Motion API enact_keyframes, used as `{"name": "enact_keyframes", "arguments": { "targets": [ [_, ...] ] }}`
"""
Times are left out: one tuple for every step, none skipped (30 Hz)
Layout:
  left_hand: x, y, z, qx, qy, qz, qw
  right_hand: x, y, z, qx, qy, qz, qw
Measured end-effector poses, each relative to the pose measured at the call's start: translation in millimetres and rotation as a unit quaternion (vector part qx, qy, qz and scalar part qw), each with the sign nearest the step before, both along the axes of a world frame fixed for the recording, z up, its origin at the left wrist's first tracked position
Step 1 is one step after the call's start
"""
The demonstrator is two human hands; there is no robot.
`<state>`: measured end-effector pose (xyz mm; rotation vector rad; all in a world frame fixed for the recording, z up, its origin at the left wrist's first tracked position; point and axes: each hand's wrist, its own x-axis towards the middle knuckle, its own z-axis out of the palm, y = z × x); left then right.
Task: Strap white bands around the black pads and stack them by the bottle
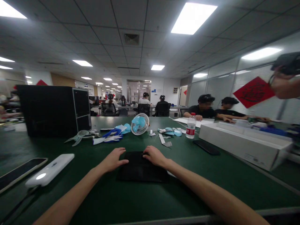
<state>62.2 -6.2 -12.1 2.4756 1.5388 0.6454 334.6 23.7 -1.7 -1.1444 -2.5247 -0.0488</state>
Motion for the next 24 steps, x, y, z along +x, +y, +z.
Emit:
{"name": "enact_keyframes", "arguments": {
  "targets": [
    [2, 1, -0.5, -0.01, -0.001, -0.006, 1.0, -1, -1, -1.2, 0.0, 0.005, 0.005, 1.0],
    [5, 1, -0.8, -0.022, -0.003, -0.009, 1.0, -2, -1, -1.7, -0.002, 0.011, 0.011, 1.0],
    [6, 2, -1.0, -0.037, -0.005, -0.011, 0.999, -3, -2, -1.5, -0.006, 0.016, 0.019, 1.0],
    [7, 3, -1.1, -0.053, -0.009, -0.01, 0.999, -2, -1, -0.6, -0.01, 0.023, 0.027, 0.999],
    [8, 3, -1.1, -0.066, -0.015, -0.008, 0.998, -1, 1, 0.9, -0.012, 0.031, 0.033, 0.999],
    [8, 4, -1.0, -0.075, -0.021, -0.007, 0.997, 1, 3, 2.8, -0.01, 0.041, 0.032, 0.999],
    [8, 4, -0.9, -0.079, -0.026, -0.007, 0.996, 5, 7, 4.9, -0.002, 0.049, 0.019, 0.999],
    [8, 4, -0.5, -0.082, -0.03, -0.007, 0.996, 10, 11, 7.0, 0.009, 0.053, -0.007, 0.999],
    [8, 4, 0.0, -0.083, -0.032, -0.007, 0.996, 17, 16, 8.9, 0.022, 0.05, -0.046, 0.997],
    [7, 4, 0.6, -0.087, -0.031, -0.006, 0.996, 25, 22, 10.3, 0.036, 0.04, -0.093, 0.994],
    [7, 3, 1.5, -0.091, -0.028, -0.004, 0.995, 34, 28, 11.0, 0.048, 0.023, -0.142, 0.989],
    [7, 3, 2.4, -0.096, -0.025, -0.004, 0.995, 44, 34, 11.0, 0.058, 0.003, -0.188, 0.98],
    [7, 2, 3.3, -0.098, -0.023, -0.005, 0.995, 55, 41, 10.3, 0.067, -0.016, -0.226, 0.972],
    [7, 2, 4.1, -0.099, -0.021, -0.007, 0.995, 65, 46, 8.8, 0.072, -0.031, -0.256, 0.964],
    [7, 2, 4.7, -0.098, -0.019, -0.01, 0.995, 74, 51, 6.9, 0.071, -0.042, -0.279, 0.957],
    [6, 2, 5.0, -0.098, -0.018, -0.012, 0.995, 82, 56, 4.7, 0.067, -0.05, -0.295, 0.952],
    [6, 3, 5.0, -0.099, -0.017, -0.013, 0.995, 89, 60, 2.4, 0.058, -0.056, -0.307, 0.948],
    [5, 3, 4.8, -0.102, -0.016, -0.014, 0.995, 94, 63, 0.3, 0.047, -0.062, -0.316, 0.945],
    [5, 4, 4.2, -0.105, -0.015, -0.013, 0.994, 98, 65, -1.5, 0.037, -0.068, -0.323, 0.943],
    [4, 5, 3.6, -0.108, -0.016, -0.012, 0.994, 100, 66, -2.7, 0.029, -0.074, -0.326, 0.942],
    [3, 6, 2.8, -0.111, -0.016, -0.012, 0.994, 101, 67, -3.5, 0.023, -0.079, -0.328, 0.941],
    [3, 6, 2.2, -0.112, -0.018, -0.012, 0.993, 102, 68, -3.9, 0.019, -0.083, -0.328, 0.941],
    [3, 6, 1.8, -0.113, -0.019, -0.011, 0.993, 101, 68, -3.9, 0.017, -0.085, -0.326, 0.941],
    [3, 6, 1.8, -0.114, -0.018, -0.011, 0.993, 100, 68, -3.6, 0.016, -0.087, -0.324, 0.942]
  ]
}}
